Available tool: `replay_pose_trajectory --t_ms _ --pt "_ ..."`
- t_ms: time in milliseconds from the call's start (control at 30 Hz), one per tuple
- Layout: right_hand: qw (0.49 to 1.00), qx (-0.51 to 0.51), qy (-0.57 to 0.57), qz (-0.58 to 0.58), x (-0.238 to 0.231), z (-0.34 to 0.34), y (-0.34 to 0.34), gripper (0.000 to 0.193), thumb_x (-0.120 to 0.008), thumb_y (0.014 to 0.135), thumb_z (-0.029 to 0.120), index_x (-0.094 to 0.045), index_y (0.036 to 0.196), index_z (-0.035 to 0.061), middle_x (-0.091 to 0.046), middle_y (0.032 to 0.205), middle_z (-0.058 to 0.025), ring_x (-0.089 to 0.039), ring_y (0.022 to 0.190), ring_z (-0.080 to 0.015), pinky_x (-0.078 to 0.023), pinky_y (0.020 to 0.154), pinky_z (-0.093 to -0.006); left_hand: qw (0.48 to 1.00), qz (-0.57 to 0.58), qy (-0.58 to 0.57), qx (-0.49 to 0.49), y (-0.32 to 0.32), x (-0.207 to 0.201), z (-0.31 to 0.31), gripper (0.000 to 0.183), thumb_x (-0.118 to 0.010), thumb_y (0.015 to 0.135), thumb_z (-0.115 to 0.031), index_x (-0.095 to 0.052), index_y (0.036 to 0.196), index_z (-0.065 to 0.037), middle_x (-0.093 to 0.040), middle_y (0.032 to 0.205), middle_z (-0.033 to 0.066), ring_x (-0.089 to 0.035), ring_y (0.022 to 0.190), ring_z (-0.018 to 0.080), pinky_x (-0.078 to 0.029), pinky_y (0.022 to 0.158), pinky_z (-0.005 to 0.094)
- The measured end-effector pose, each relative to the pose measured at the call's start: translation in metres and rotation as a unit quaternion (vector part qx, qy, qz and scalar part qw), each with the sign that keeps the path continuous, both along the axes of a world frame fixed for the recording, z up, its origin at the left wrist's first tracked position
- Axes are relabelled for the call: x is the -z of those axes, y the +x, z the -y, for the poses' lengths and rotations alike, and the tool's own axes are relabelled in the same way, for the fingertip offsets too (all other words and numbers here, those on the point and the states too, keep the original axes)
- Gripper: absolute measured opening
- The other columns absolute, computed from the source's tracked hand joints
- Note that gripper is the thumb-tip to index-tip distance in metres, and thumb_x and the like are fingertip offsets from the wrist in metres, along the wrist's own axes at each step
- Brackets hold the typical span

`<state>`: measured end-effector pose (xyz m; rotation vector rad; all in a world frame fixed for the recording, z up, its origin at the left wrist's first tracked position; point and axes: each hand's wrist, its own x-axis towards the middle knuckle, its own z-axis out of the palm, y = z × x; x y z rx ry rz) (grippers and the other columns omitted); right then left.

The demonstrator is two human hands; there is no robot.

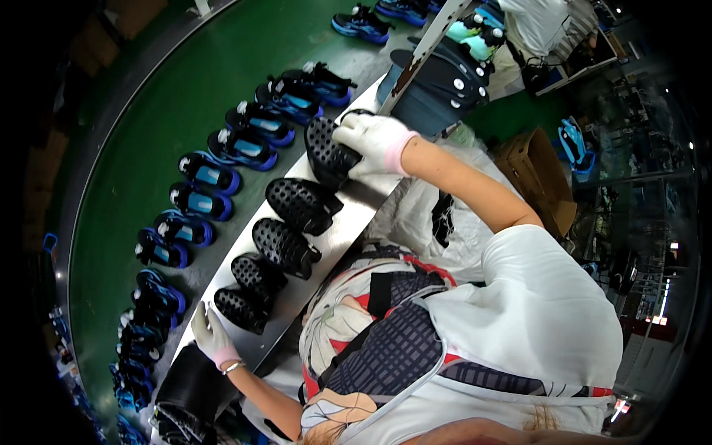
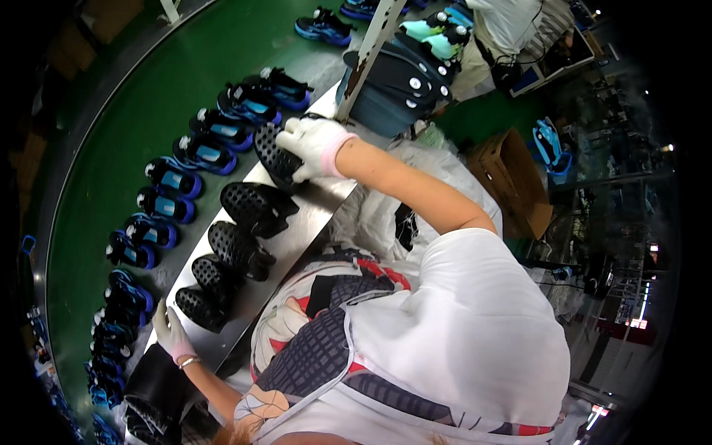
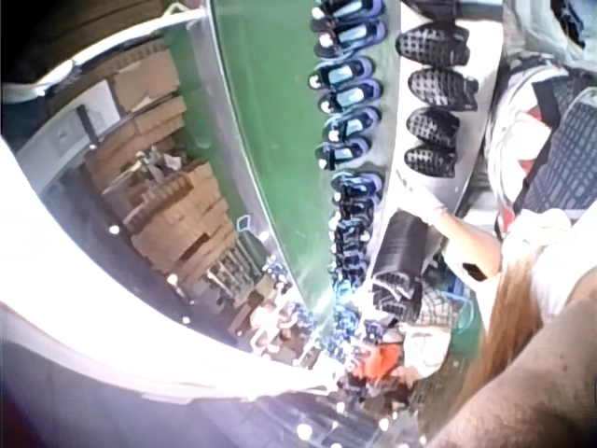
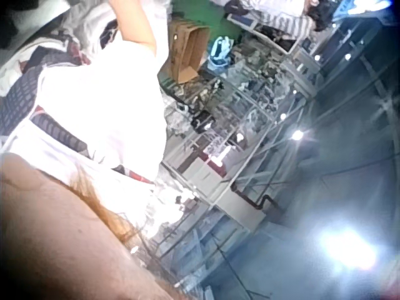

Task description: The person arranges black shoe soles on a metal table and retrieves more soles from large white storage bags.

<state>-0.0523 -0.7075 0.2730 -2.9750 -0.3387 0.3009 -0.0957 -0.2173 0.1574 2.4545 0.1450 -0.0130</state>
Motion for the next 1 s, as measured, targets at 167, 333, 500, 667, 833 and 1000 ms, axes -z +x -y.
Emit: replay_pose_trajectory --t_ms 167,333,500,667,833,1000 --pt "0.998 0.045 0.032 0.008 -0.043 -0.002 -0.003 0.056 -0.076 0.065 0.037 -0.054 0.107 0.0074 -0.055 0.104 -0.0124 -0.058 0.099 -0.0292 -0.049 0.084 -0.0378 0.999 0.022 -0.02 -0.018 0.003 -0.019 0.012 0.034 -0.057 0.093 -0.016 -0.058 0.125 -0.004 -0.061 0.116 0.011 -0.06 0.098 0.0184 -0.049 0.081 0.0303" --pt "0.982 -0.067 0.174 0.018 -0.066 -0.069 0.0 0.057 -0.077 0.065 0.037 -0.054 0.107 0.0067 -0.054 0.102 -0.011 -0.058 0.098 -0.0289 -0.05 0.081 -0.0374 0.924 -0.065 -0.376 0.017 0.021 -0.06 0.047 0.059 -0.046 0.099 -0.038 -0.035 0.142 0.002 -0.049 0.132 0.0208 -0.056 0.113 0.0287 -0.049 0.088 0.0354" --pt "0.922 -0.216 0.315 -0.066 -0.043 -0.166 0.012 0.06 -0.077 0.065 0.033 -0.053 0.112 0.0048 -0.054 0.111 -0.0139 -0.058 0.102 -0.0318 -0.05 0.084 -0.0386 0.608 -0.227 -0.76 0.027 0.027 -0.056 0.085 0.089 -0.039 0.089 -0.069 -0.031 0.143 0.001 -0.045 0.139 0.0152 -0.045 0.127 0.0297 -0.037 0.105 0.0431" --pt "0.905 -0.176 0.345 -0.175 -0.022 -0.224 0.033 0.058 -0.068 0.073 0.039 -0.055 0.117 0.0024 -0.054 0.116 -0.0217 -0.057 0.104 -0.0366 -0.048 0.087 -0.041 0.622 -0.114 -0.775 -0.023 0.033 -0.068 0.075 0.061 -0.047 0.095 -0.05 -0.045 0.13 -0.001 -0.056 0.121 0.0138 -0.055 0.112 0.0252 -0.043 0.099 0.0399" --pt "0.902 -0.124 0.296 -0.291 0.0 -0.299 0.042 0.057 -0.063 0.08 0.046 -0.055 0.114 -0.0002 -0.064 0.093 -0.0241 -0.064 0.089 -0.0375 -0.05 0.079 -0.0407 0.713 0.02 -0.67 -0.207 0.035 -0.046 0.024 0.039 -0.058 0.092 -0.042 -0.056 0.107 -0.007 -0.062 0.095 0.0056 -0.06 0.089 0.0189 -0.05 0.083 0.0342" --pt "0.951 -0.188 0.195 -0.149 0.024 -0.352 0.051 0.05 -0.059 0.084 0.051 -0.056 0.09 0.0008 -0.064 0.083 -0.0216 -0.063 0.08 -0.0379 -0.05 0.07 -0.044 0.734 0.039 -0.641 -0.222 0.048 -0.016 -0.022 0.04 -0.055 0.093 -0.044 -0.057 0.106 -0.006 -0.062 0.092 0.0065 -0.06 0.082 0.0178 -0.05 0.076 0.0316"
